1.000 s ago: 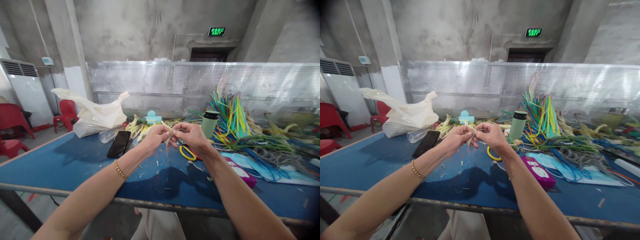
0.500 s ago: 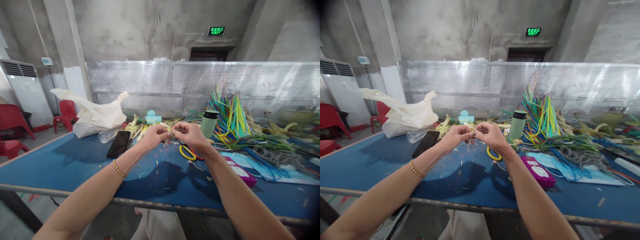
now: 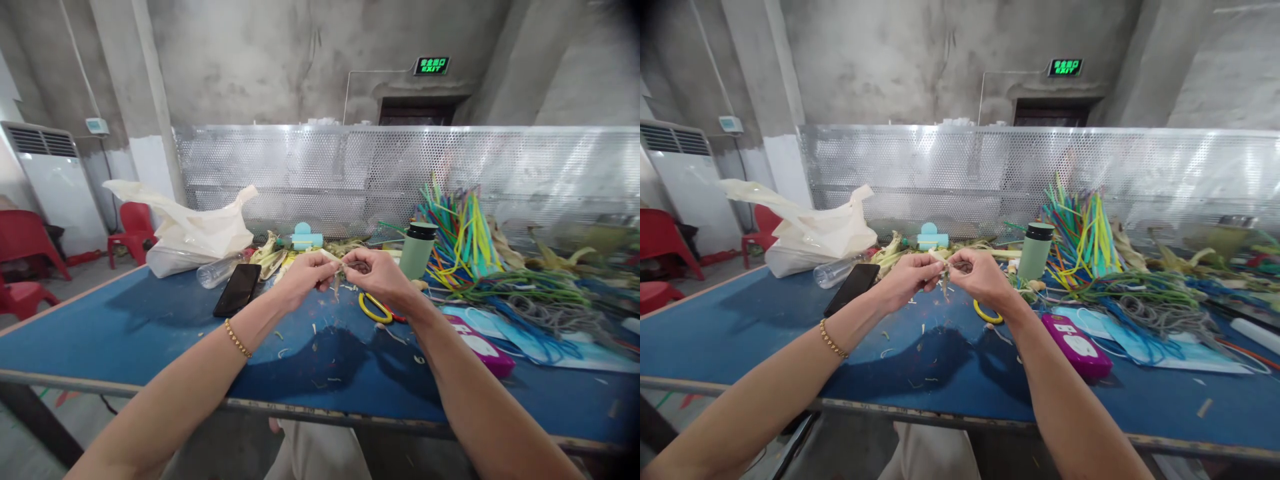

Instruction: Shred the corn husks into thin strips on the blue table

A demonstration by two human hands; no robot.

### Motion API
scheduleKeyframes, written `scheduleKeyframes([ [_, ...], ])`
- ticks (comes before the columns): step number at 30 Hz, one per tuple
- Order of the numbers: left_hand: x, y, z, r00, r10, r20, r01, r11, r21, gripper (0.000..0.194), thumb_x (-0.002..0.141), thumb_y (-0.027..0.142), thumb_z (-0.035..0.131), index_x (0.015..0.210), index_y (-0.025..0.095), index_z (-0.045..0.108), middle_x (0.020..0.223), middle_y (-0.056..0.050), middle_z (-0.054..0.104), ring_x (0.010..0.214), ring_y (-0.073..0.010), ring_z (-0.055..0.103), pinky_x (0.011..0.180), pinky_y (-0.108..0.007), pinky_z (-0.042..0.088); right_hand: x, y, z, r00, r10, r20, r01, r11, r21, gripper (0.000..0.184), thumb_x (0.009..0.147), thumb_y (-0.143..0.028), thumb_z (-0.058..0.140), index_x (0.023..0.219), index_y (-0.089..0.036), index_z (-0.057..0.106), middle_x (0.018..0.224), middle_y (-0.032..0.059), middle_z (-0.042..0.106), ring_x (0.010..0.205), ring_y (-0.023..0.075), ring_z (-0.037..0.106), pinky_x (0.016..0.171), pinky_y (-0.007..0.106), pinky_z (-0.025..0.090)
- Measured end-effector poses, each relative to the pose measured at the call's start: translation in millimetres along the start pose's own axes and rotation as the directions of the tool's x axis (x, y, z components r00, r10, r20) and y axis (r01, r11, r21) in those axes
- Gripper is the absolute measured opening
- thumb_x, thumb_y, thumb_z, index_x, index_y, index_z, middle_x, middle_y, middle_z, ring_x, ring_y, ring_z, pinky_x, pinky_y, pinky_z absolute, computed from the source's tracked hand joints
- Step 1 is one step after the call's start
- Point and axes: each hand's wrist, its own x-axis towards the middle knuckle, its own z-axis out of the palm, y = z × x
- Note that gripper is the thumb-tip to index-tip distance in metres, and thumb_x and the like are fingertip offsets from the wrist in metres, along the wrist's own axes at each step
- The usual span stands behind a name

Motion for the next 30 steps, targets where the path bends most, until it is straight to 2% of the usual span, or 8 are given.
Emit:
scheduleKeyframes([
  [2, 0.0, 0.1, -1.5, 1.0, -0.003, 0.005, 0.003, 0.998, 0.059, 0.032, 0.079, 0.036, 0.067, 0.062, 0.013, 0.055, 0.05, 0.002, 0.047, 0.046, -0.006, 0.039, 0.05, -0.024, 0.026, -0.5, 0.6, 1.9, 1.0, -0.011, 0.002, 0.011, 1.0, -0.013, 0.013, 0.073, -0.022, 0.062, 0.083, -0.015, 0.067, 0.073, 0.0029, 0.067, 0.066, 0.0142, 0.06, 0.062, 0.026, 0.047],
  [5, -0.6, 2.0, -1.8, 1.0, -0.022, 0.016, 0.02, 0.995, 0.097, 0.034, 0.078, 0.035, 0.068, 0.055, 0.013, 0.055, 0.047, 0.001, 0.047, 0.045, -0.006, 0.038, 0.049, -0.025, 0.026, -0.9, -0.2, 1.8, 1.0, 0.011, -0.006, -0.012, 1.0, -0.022, 0.016, 0.071, -0.02, 0.063, 0.085, -0.014, 0.068, 0.074, 0.0036, 0.068, 0.067, 0.0152, 0.061, 0.062, 0.027, 0.047],
  [10, -0.4, 2.5, -0.5, 0.999, -0.033, 0.0, 0.033, 0.999, -0.009, 0.029, 0.077, 0.028, 0.067, 0.055, 0.013, 0.054, 0.049, 0.002, 0.047, 0.044, -0.0058, 0.038, 0.049, -0.025, 0.028, -1.1, -6.8, -3.1, 0.997, 0.076, 0.014, -0.076, 0.996, 0.049, 0.019, 0.07, -0.019, 0.063, 0.086, -0.015, 0.07, 0.075, 0.0043, 0.069, 0.067, 0.0151, 0.06, 0.06, 0.027, 0.047],
  [14, 0.8, -0.7, 0.1, 0.999, -0.036, -0.011, 0.036, 0.999, -0.034, 0.028, 0.077, 0.029, 0.067, 0.058, 0.013, 0.055, 0.05, 0.002, 0.046, 0.043, -0.0053, 0.037, 0.048, -0.024, 0.026, -1.6, -8.7, -2.0, 0.995, 0.095, 0.008, -0.095, 0.992, 0.081, 0.018, 0.075, -0.03, 0.065, 0.084, -0.015, 0.07, 0.065, 0.0022, 0.063, 0.058, 0.0126, 0.055, 0.054, 0.026, 0.043],
  [18, 0.2, -1.4, 0.5, 0.999, -0.036, 0.012, 0.037, 0.999, -0.024, 0.029, 0.079, 0.031, 0.067, 0.059, 0.013, 0.056, 0.048, 0.003, 0.044, 0.043, -0.005, 0.035, 0.047, -0.024, 0.024, -1.2, -6.1, -0.3, 0.995, 0.095, 0.003, -0.095, 0.991, 0.09, 0.023, 0.074, -0.037, 0.069, 0.08, -0.014, 0.067, 0.06, 0.0001, 0.059, 0.055, 0.0115, 0.052, 0.052, 0.026, 0.041],
  [23, -1.3, 3.2, 0.3, 0.991, -0.09, 0.097, 0.097, 0.993, -0.069, 0.027, 0.076, 0.029, 0.07, 0.06, 0.011, 0.058, 0.05, 0.004, 0.04, 0.045, -0.0039, 0.03, 0.046, -0.023, 0.021, -0.1, -3.8, -1.7, 0.995, 0.101, 0.016, -0.101, 0.994, 0.047, 0.018, 0.073, -0.032, 0.068, 0.078, -0.015, 0.067, 0.059, -0.0001, 0.06, 0.055, 0.0115, 0.053, 0.052, 0.025, 0.041],
  [27, -0.1, 2.9, 2.9, 0.994, -0.076, 0.079, 0.086, 0.986, -0.143, 0.025, 0.073, 0.027, 0.073, 0.061, 0.009, 0.059, 0.051, 0.004, 0.04, 0.045, -0.0029, 0.03, 0.046, -0.023, 0.018, 0.2, -3.9, -0.3, 0.996, 0.082, -0.035, -0.081, 0.997, 0.011, 0.013, 0.071, -0.028, 0.067, 0.075, -0.016, 0.066, 0.061, -0.0003, 0.061, 0.053, 0.0104, 0.052, 0.051, 0.024, 0.04],
  [30, 0.8, 0.7, 5.8, 0.997, -0.035, 0.073, 0.05, 0.974, -0.221, 0.023, 0.071, 0.028, 0.075, 0.068, 0.009, 0.063, 0.054, 0.003, 0.046, 0.045, -0.0031, 0.032, 0.046, -0.023, 0.019, -0.2, -7.6, 1.1, 0.994, 0.076, -0.076, -0.074, 0.997, 0.027, 0.011, 0.071, -0.026, 0.065, 0.074, -0.016, 0.064, 0.057, -0.0013, 0.058, 0.05, 0.0096, 0.05, 0.047, 0.023, 0.038],
])
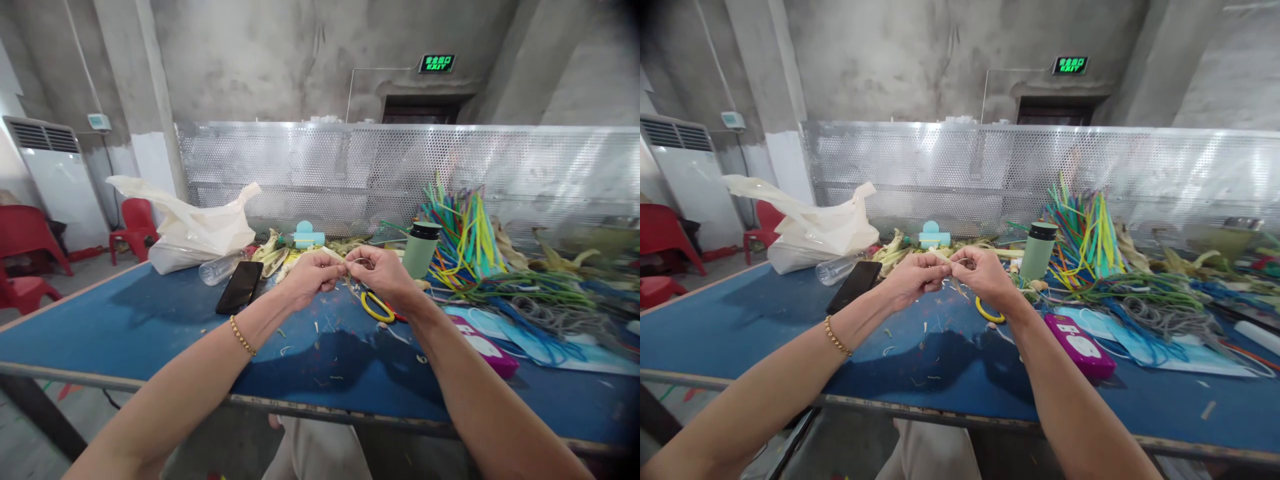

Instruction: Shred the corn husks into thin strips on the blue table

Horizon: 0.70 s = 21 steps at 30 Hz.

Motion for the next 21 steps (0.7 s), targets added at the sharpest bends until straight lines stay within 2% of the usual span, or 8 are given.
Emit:
scheduleKeyframes([
  [5, -1, -2, 1.5, 0.999, 0.037, 0.018, -0.035, 0.996, -0.084, 0.023, 0.069, 0.028, 0.077, 0.074, 0.011, 0.062, 0.059, 0.001, 0.054, 0.048, -0.0044, 0.039, 0.049, -0.022, 0.024, -2, -8, -1, 0.998, 0.058, -0.002, -0.058, 0.994, 0.09, 0.01, 0.071, -0.026, 0.064, 0.074, -0.016, 0.064, 0.053, -0.0014, 0.058, 0.049, 0.0098, 0.051, 0.047, 0.023, 0.04],
  [11, -4, 2, 3.2, 0.996, 0.047, 0.074, -0.04, 0.995, -0.093, 0.024, 0.071, 0.03, 0.076, 0.072, 0.012, 0.061, 0.064, -0.001, 0.059, 0.048, -0.0043, 0.039, 0.049, -0.023, 0.023, -3, -8, -4, 0.998, 0.053, 0.021, -0.055, 0.988, 0.145, 0.008, 0.071, -0.023, 0.064, 0.074, -0.016, 0.065, 0.055, -0.0004, 0.061, 0.051, 0.0102, 0.054, 0.051, 0.024, 0.043],
  [17, -2, 3, -3.1, 0.992, 0.045, 0.121, -0.038, 0.997, -0.062, 0.024, 0.073, 0.031, 0.074, 0.075, 0.012, 0.06, 0.066, -0.001, 0.059, 0.05, -0.0042, 0.039, 0.05, -0.022, 0.025, -1, 2, -4, 0.997, 0.052, 0.06, -0.066, 0.967, 0.247, 0.009, 0.072, -0.024, 0.065, 0.077, -0.016, 0.065, 0.057, -0.0007, 0.062, 0.052, 0.0094, 0.053, 0.052, 0.023, 0.041],
  [19, -1, 3, -7.1, 0.988, 0.017, 0.154, -0.013, 1.0, -0.027, 0.023, 0.074, 0.031, 0.073, 0.078, 0.012, 0.06, 0.066, 0.0, 0.058, 0.05, -0.0047, 0.04, 0.051, -0.023, 0.028, -1, 5, -4, 0.995, 0.055, 0.081, -0.076, 0.957, 0.28, 0.01, 0.073, -0.024, 0.066, 0.078, -0.016, 0.065, 0.057, -0.0006, 0.062, 0.052, 0.0094, 0.053, 0.051, 0.023, 0.04],
  [21, 0, 3, -9.5, 0.991, 0.001, 0.135, -0.007, 0.999, 0.038, 0.022, 0.073, 0.029, 0.073, 0.08, 0.013, 0.06, 0.066, 0.001, 0.057, 0.052, -0.0065, 0.046, 0.053, -0.023, 0.034, 0, 6, -4, 0.994, 0.069, 0.081, -0.089, 0.957, 0.277, 0.012, 0.073, -0.025, 0.066, 0.079, -0.015, 0.065, 0.057, -0.0003, 0.062, 0.052, 0.0095, 0.053, 0.051, 0.023, 0.039],
])
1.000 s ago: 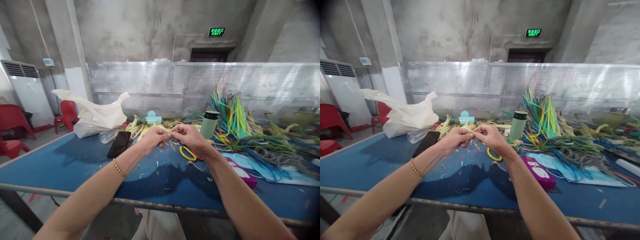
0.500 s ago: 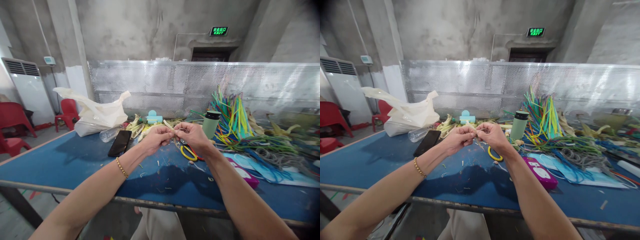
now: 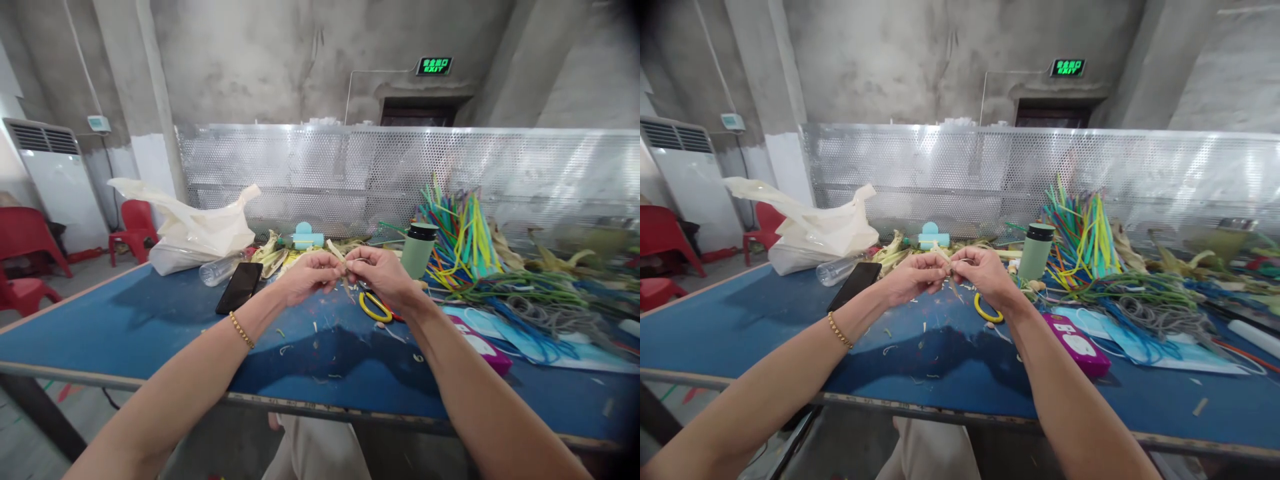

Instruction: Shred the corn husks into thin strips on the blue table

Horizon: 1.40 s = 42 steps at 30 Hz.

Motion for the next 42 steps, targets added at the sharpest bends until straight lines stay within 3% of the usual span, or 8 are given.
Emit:
scheduleKeyframes([
  [3, 1, 0, 0.0, 0.997, 0.029, -0.072, -0.013, 0.979, 0.205, 0.02, 0.078, 0.031, 0.068, 0.081, 0.013, 0.061, 0.068, -0.001, 0.06, 0.06, -0.0097, 0.055, 0.06, -0.025, 0.04, 1, 0, 0, 1.0, 0.014, -0.01, -0.014, 0.998, -0.058, 0.016, 0.073, -0.029, 0.068, 0.078, -0.014, 0.066, 0.058, 0.0003, 0.062, 0.052, 0.0097, 0.053, 0.052, 0.024, 0.04],
  [7, 2, -3, 0.9, 0.992, 0.051, -0.116, -0.007, 0.936, 0.352, 0.021, 0.08, 0.034, 0.065, 0.08, 0.012, 0.063, 0.072, -0.003, 0.063, 0.058, -0.0091, 0.054, 0.055, -0.023, 0.035, 1, -2, 2, 1.0, 0.024, -0.013, -0.026, 0.994, -0.108, 0.017, 0.072, -0.03, 0.068, 0.077, -0.013, 0.068, 0.058, 0.0008, 0.061, 0.054, 0.0109, 0.054, 0.055, 0.026, 0.042],
  [9, 3, -5, 0.0, 0.989, 0.032, -0.143, 0.022, 0.933, 0.358, 0.021, 0.081, 0.031, 0.063, 0.073, 0.012, 0.062, 0.063, -0.001, 0.059, 0.055, -0.0087, 0.05, 0.055, -0.024, 0.033, 0, -5, 4, 0.999, 0.027, -0.027, -0.03, 0.994, -0.106, 0.017, 0.072, -0.029, 0.067, 0.079, -0.013, 0.068, 0.058, 0.0011, 0.061, 0.054, 0.0113, 0.054, 0.055, 0.026, 0.042],
  [15, 1, -2, -0.2, 0.992, 0.031, -0.122, 0.013, 0.939, 0.344, 0.011, 0.078, 0.021, 0.061, 0.073, 0.012, 0.065, 0.065, -0.002, 0.06, 0.056, -0.0088, 0.048, 0.06, -0.025, 0.038, -3, -8, 4, 0.999, 0.024, -0.027, -0.026, 0.997, -0.077, 0.019, 0.071, -0.027, 0.068, 0.085, -0.014, 0.068, 0.062, 0.0012, 0.063, 0.057, 0.0116, 0.055, 0.056, 0.027, 0.044],
  [21, 0, 0, 0.3, 0.99, 0.073, -0.119, -0.022, 0.923, 0.384, 0.025, 0.081, 0.037, 0.065, 0.079, 0.012, 0.068, 0.065, -0.004, 0.063, 0.065, -0.0124, 0.054, 0.065, -0.027, 0.04, -2, -8, 4, 1.0, 0.0, -0.023, -0.002, 0.995, -0.101, 0.019, 0.07, -0.027, 0.069, 0.085, -0.015, 0.066, 0.063, 0.0004, 0.062, 0.056, 0.0117, 0.055, 0.056, 0.027, 0.045],
  [28, 4, -9, 2.6, 0.975, 0.113, -0.191, -0.076, 0.978, 0.192, 0.031, 0.07, 0.036, 0.076, 0.087, 0.013, 0.066, 0.075, -0.004, 0.066, 0.068, -0.013, 0.057, 0.067, -0.028, 0.043, 0, -8, 5, 1.0, -0.005, -0.016, 0.003, 0.995, -0.095, 0.026, 0.067, -0.025, 0.072, 0.088, -0.018, 0.059, 0.064, 0.0, 0.063, 0.057, 0.0126, 0.057, 0.053, 0.026, 0.045],
  [37, 3, -8, 4.8, 0.977, 0.116, -0.179, -0.095, 0.988, 0.126, 0.034, 0.067, 0.04, 0.079, 0.081, 0.012, 0.066, 0.064, 0.001, 0.058, 0.055, -0.0074, 0.044, 0.056, -0.025, 0.031, 2, -4, 0, 0.996, -0.084, -0.029, 0.078, 0.981, -0.179, 0.029, 0.068, -0.031, 0.076, 0.083, -0.018, 0.055, 0.068, 0.0004, 0.062, 0.06, 0.0134, 0.059, 0.055, 0.027, 0.046],
  [42, 4, -8, 3.5, 0.981, 0.094, -0.172, -0.085, 0.995, 0.059, 0.031, 0.065, 0.036, 0.081, 0.078, 0.012, 0.065, 0.066, 0.001, 0.058, 0.06, -0.0078, 0.046, 0.06, -0.026, 0.032, 0, -8, -4, 0.995, -0.079, 0.055, 0.086, 0.986, -0.145, 0.032, 0.071, -0.033, 0.076, 0.09, -0.019, 0.055, 0.074, 0.0017, 0.063, 0.068, 0.0149, 0.061, 0.061, 0.029, 0.05],
])
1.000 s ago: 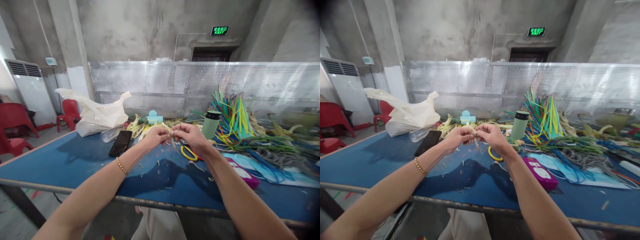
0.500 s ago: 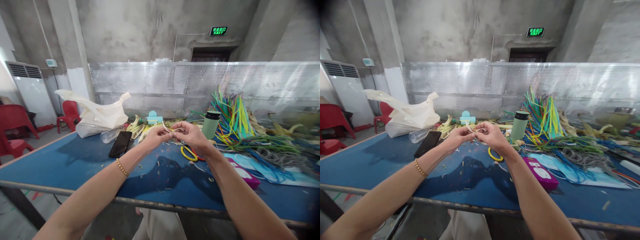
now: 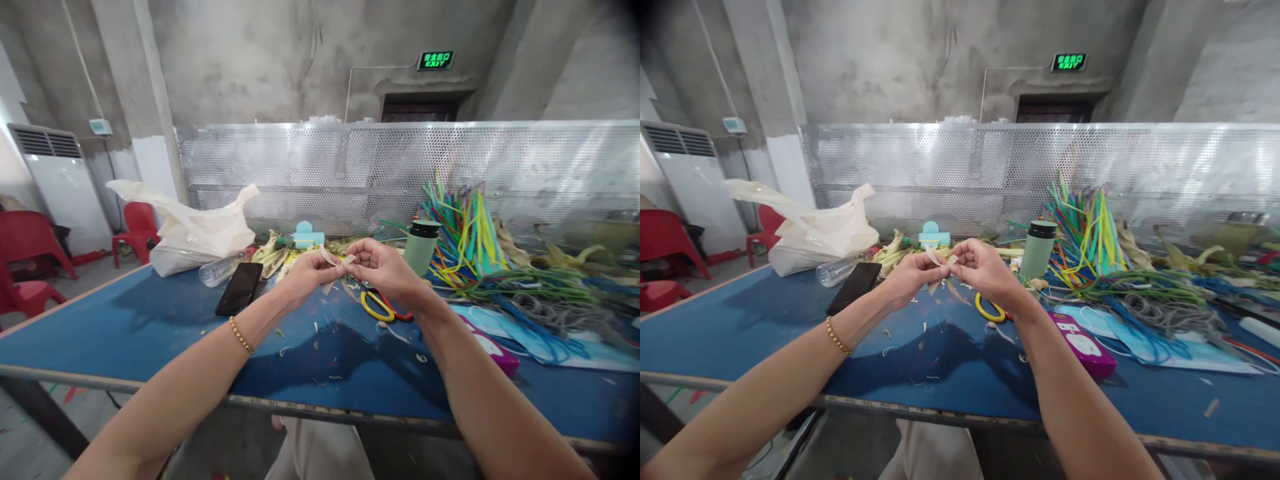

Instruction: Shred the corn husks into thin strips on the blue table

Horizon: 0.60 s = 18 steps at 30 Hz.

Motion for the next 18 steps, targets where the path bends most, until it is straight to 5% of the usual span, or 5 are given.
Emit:
scheduleKeyframes([
  [18, -2.7, 2.2, 1.6, 0.997, -0.056, 0.062, 0.059, 0.997, -0.057, 0.032, 0.065, 0.032, 0.081, 0.081, 0.014, 0.06, 0.066, 0.003, 0.056, 0.058, -0.0069, 0.048, 0.058, -0.024, 0.033, -5.2, -6.7, -8.5, 0.995, -0.061, 0.082, 0.059, 0.998, 0.021, 0.033, 0.073, -0.034, 0.075, 0.091, -0.019, 0.05, 0.078, 0.0016, 0.061, 0.074, 0.0146, 0.059, 0.064, 0.028, 0.048],
])
